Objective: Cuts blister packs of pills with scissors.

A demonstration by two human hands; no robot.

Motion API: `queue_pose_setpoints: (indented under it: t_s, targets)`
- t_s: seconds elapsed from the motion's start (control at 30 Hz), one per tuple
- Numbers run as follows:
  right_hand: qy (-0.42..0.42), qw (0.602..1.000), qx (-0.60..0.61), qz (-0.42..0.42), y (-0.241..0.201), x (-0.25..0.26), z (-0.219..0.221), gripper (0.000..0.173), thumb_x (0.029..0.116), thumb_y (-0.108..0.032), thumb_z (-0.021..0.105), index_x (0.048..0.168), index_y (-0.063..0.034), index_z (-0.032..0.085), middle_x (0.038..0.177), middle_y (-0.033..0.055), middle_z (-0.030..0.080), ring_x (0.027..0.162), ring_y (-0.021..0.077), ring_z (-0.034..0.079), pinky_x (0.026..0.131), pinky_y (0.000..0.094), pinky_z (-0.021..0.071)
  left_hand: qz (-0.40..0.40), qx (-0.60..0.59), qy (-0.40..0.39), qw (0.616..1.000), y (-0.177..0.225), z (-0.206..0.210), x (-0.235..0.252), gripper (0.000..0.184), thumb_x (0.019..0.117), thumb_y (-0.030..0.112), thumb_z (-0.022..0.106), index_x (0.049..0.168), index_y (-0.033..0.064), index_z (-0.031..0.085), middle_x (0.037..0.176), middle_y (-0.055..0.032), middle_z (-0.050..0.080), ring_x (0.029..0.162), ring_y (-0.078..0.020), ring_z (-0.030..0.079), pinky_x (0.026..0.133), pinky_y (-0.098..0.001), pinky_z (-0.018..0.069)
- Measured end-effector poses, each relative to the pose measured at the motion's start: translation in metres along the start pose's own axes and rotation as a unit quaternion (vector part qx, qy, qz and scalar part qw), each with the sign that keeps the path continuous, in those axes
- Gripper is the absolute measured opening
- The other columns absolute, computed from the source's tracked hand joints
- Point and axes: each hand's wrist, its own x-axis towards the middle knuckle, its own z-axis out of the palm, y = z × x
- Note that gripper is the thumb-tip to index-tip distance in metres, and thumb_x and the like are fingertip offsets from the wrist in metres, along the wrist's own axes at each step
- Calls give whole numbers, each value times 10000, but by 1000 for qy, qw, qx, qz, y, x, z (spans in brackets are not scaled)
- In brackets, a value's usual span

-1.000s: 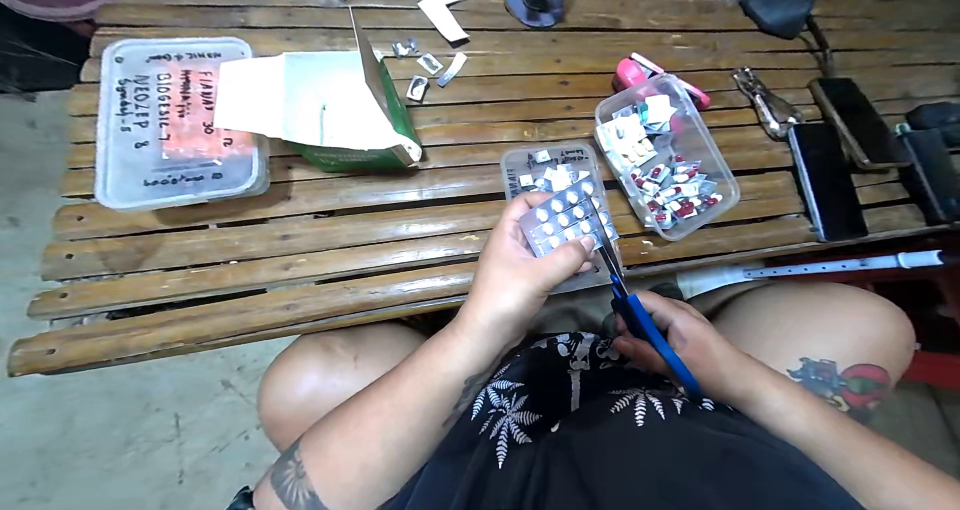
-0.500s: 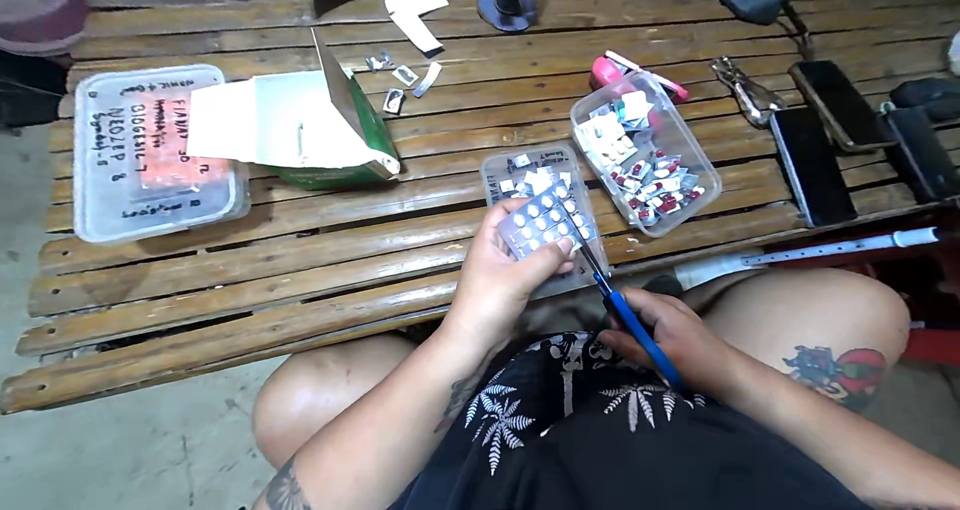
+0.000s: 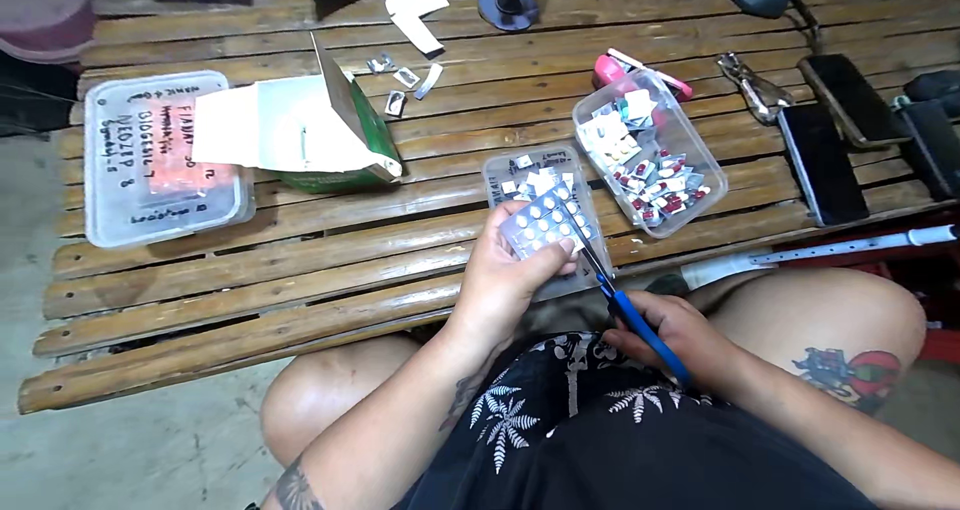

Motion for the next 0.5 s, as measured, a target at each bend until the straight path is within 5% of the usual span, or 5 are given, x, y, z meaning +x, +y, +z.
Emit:
queue_pose_setpoints:
  t_s: [0.5]
  targets:
    - [-3,1000,4,-11,4,3,1,364,926,-503,678,830,-164,588,641,-119,480,555,-56,439,513,143,356,20,18,6,1000,0,-2,2,286,981,-6,603,1231,94,509,1028,-98,698,830,-180,727,747,-341,637]
